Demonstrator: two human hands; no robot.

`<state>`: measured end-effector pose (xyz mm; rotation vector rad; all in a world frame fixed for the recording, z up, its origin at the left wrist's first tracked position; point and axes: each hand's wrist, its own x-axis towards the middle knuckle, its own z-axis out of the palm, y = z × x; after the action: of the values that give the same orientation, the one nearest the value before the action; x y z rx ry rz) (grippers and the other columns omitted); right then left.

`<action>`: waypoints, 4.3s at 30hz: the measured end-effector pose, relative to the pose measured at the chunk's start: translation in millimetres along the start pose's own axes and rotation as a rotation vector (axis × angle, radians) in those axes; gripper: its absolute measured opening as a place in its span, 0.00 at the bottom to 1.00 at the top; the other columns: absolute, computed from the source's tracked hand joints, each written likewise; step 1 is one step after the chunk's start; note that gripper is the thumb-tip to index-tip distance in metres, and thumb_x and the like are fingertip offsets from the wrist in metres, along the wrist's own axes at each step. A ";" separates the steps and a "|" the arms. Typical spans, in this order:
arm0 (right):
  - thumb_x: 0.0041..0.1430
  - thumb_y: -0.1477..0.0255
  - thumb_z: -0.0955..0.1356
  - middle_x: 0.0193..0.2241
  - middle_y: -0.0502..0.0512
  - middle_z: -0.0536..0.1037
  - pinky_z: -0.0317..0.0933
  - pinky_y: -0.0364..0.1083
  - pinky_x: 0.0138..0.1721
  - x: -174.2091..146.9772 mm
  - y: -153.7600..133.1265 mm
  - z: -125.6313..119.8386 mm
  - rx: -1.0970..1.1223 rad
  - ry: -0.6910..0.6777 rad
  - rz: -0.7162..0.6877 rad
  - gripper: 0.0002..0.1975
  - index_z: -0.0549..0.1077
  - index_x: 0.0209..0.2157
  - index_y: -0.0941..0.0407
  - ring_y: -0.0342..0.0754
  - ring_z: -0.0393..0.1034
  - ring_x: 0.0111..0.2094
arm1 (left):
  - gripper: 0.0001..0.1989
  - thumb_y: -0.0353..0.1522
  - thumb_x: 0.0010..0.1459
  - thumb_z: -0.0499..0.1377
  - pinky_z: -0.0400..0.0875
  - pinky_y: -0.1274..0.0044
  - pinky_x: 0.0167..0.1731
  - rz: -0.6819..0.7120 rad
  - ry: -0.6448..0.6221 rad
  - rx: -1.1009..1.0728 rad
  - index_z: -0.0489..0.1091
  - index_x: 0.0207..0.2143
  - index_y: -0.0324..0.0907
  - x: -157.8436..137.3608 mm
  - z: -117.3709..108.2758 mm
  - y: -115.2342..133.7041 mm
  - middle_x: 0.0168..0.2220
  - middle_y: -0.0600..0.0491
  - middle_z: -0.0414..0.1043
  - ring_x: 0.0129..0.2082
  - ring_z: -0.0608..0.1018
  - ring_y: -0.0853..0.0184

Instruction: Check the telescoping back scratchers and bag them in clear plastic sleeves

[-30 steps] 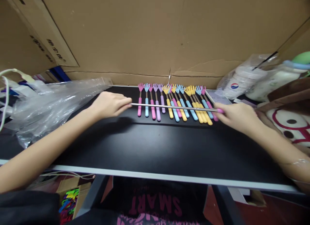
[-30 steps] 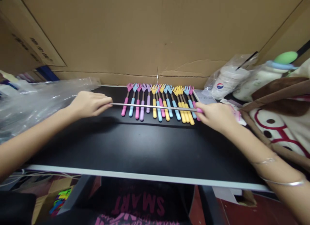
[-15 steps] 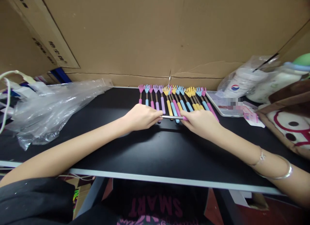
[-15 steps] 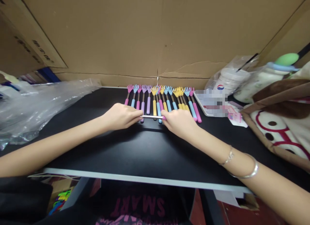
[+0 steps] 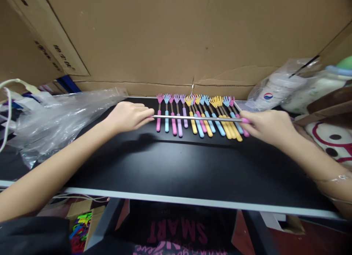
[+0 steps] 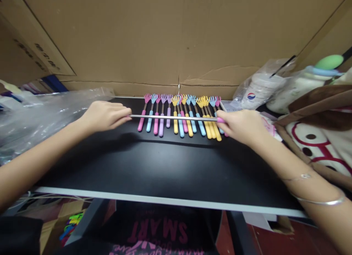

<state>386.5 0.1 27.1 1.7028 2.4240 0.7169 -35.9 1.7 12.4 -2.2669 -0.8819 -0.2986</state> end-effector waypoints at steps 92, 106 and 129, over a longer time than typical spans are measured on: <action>0.54 0.63 0.60 0.20 0.53 0.67 0.43 0.45 0.26 -13.0 33.7 19.4 0.139 -0.061 0.083 0.09 0.57 0.25 0.51 0.47 0.57 0.24 | 0.21 0.38 0.67 0.45 0.49 0.77 0.19 -0.007 -0.004 0.049 0.64 0.22 0.43 -21.6 2.1 -22.2 0.20 0.53 0.70 0.21 0.72 0.69; 0.56 0.65 0.59 0.17 0.53 0.69 0.38 0.44 0.23 -5.8 -48.3 -28.2 0.142 0.073 -0.019 0.11 0.66 0.23 0.53 0.46 0.58 0.19 | 0.22 0.39 0.68 0.45 0.44 0.78 0.19 -0.009 0.072 -0.143 0.69 0.24 0.42 27.3 -12.9 45.8 0.19 0.55 0.71 0.19 0.72 0.71; 0.61 0.60 0.57 0.23 0.55 0.72 0.43 0.44 0.25 -8.1 -2.9 1.4 0.199 -0.121 -0.026 0.14 0.66 0.30 0.52 0.49 0.64 0.23 | 0.23 0.40 0.69 0.44 0.47 0.76 0.20 0.007 0.005 -0.030 0.67 0.25 0.42 -3.1 -7.9 16.8 0.20 0.53 0.70 0.22 0.72 0.68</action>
<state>387.5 -7.5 23.1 1.7225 2.4986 0.3680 -26.7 -14.3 8.4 -2.2955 -0.8721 -0.3156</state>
